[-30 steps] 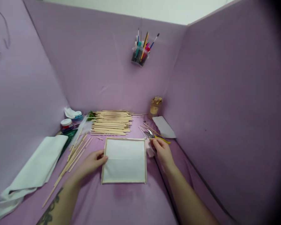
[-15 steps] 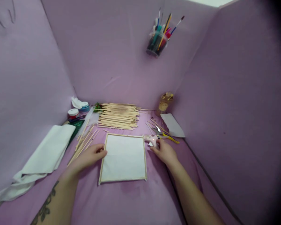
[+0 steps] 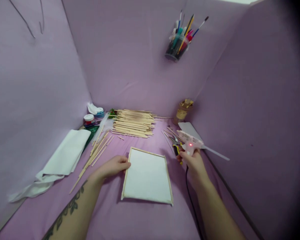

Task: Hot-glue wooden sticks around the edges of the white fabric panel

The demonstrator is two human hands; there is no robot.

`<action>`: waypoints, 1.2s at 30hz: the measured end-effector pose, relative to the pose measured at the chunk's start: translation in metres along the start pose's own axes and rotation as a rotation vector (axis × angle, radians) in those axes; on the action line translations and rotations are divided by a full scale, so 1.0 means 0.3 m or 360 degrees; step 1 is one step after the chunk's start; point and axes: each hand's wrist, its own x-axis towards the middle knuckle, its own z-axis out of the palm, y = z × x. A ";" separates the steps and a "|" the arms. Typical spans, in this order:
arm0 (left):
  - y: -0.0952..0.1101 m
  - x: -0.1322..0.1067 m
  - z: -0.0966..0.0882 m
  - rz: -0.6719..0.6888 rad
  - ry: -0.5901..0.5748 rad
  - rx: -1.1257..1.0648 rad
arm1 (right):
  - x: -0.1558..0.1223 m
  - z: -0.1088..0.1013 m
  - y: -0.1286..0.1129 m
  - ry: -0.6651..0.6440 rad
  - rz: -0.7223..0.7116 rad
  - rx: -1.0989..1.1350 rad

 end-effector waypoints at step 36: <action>0.024 -0.036 0.021 -0.0112 0.0009 0.0473 | -0.135 0.163 0.002 -0.1004 0.0206 -0.0468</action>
